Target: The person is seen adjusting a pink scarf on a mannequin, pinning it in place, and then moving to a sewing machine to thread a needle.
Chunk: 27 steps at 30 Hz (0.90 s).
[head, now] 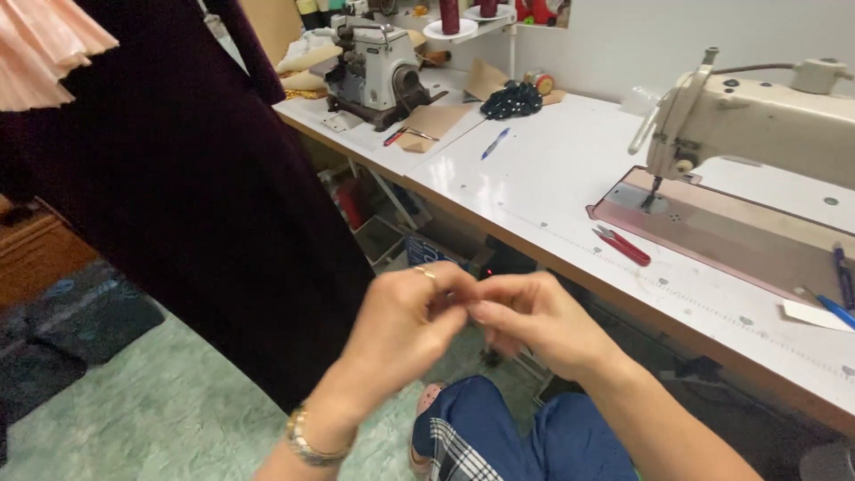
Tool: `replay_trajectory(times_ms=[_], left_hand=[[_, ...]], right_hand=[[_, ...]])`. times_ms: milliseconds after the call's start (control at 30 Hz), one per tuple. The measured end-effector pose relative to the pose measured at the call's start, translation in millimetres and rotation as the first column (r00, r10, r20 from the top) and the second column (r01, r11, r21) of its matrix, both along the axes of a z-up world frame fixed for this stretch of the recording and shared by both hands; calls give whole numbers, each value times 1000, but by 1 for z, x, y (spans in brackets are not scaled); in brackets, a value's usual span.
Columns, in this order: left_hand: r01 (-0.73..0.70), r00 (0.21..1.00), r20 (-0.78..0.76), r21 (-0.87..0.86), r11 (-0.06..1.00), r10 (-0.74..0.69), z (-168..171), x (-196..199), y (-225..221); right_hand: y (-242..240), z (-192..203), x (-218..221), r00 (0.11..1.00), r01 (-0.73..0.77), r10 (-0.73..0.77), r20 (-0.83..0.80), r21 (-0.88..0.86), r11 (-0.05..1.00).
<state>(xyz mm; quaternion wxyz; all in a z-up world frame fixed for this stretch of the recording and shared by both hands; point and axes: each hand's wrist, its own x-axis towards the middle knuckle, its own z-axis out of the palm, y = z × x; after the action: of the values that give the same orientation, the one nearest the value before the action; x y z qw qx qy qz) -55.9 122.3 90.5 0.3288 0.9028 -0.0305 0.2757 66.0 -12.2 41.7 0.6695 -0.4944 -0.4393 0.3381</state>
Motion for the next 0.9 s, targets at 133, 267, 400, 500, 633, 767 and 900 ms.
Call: replay_trajectory(times_ms=[133, 267, 400, 500, 633, 767, 900], left_hand=[[-119, 992, 20, -121, 985, 122, 3, -14, 27], [-220, 973, 16, -244, 945, 230, -1, -19, 57], [-300, 943, 29, -355, 886, 331, -24, -12, 103], [-333, 929, 7, -417, 846, 370, -50, -3, 139], [-368, 915, -49, -506, 780, 400, -75, 18, 181], [-383, 908, -71, -544, 747, 414, -101, 51, 219], [-370, 912, -100, -622, 690, 399, -128, 100, 252]], right_hand=[[12, 7, 21, 983, 167, -154, 104, -120, 979], [13, 6, 60, 962, 170, -145, 231, -95, 981], [23, 4, 107, 865, 395, -306, 398, -166, 903], [37, 14, 123, 818, 549, -417, 398, -322, 771], [64, 16, 160, 725, 684, -508, 466, -401, 609], [81, -4, 223, 742, 668, -538, 401, -371, 645], [97, -24, 292, 613, 766, -573, 545, -229, 601]])
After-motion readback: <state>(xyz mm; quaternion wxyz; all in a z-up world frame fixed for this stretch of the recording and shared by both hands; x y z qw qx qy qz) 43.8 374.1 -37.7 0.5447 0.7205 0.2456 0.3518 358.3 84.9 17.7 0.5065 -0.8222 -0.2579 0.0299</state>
